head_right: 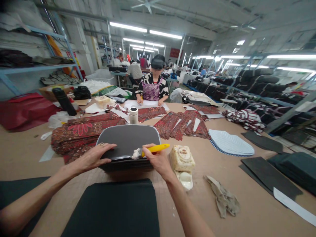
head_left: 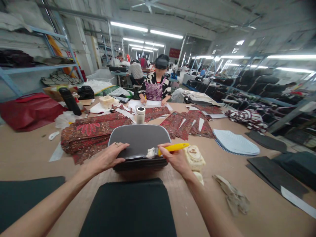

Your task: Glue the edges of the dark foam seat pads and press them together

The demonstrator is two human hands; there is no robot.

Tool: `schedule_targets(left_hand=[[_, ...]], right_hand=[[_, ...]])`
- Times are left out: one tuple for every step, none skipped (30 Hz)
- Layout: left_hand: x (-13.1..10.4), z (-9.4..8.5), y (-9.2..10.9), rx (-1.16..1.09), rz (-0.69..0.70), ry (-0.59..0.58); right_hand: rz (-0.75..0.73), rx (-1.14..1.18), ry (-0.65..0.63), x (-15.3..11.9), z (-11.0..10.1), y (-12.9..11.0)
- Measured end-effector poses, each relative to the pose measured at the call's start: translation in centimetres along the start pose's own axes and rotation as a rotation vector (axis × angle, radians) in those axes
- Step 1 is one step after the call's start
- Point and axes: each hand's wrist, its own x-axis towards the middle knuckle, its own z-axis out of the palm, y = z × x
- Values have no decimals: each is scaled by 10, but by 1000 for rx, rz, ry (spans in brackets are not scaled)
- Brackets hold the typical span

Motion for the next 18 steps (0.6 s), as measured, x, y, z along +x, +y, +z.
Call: schedule_targets(left_hand=[[-1, 0, 0, 11, -3, 4], [-1, -1, 1, 18, -8, 5], [-2, -2, 4, 18, -14, 4], [-4, -2, 6, 16, -20, 2], [-5, -2, 10, 16, -27, 0], [-5, -2, 14, 20, -34, 4], [-5, -1, 17, 29, -44, 14], [-5, 0, 19, 40, -56, 31], [-3, 0, 20, 48, -67, 49], [-1, 0, 20, 49, -76, 68], [2, -2, 19, 44, -82, 85], [5, -6, 17, 36, -86, 97], [7, -13, 16, 23, -84, 114], [8, -23, 17, 2, -71, 140], [7, -36, 20, -23, -53, 170], [5, -52, 26, -66, -27, 218], [0, -69, 35, -126, 2, 260], [-6, -86, 46, -189, 5, 303]], right_hand=[[-28, -16, -89, 4, 11, -1], [-44, -47, -154, 8, 16, -2], [-48, -92, -177, 10, 16, -2], [-45, -142, -145, 11, 9, -2], [-29, -191, -77, 10, -3, -2], [-9, -231, 39, 7, -19, -2], [-8, -235, 154, 2, -37, -2], [12, -220, 210, -3, -56, -1], [22, -198, 220, -9, -74, 0], [24, -194, 217, -15, -89, 4], [17, -219, 214, -21, -101, 9], [-1, -269, 211, -25, -109, 16], [-32, -352, 215, -28, -113, 23], [-81, -455, 224, -30, -114, 31], [-143, -558, 235, -30, -112, 37], [-216, -646, 247, -30, -109, 41], [-292, -710, 263, -29, -104, 41], [-367, -742, 292, -28, -98, 37]])
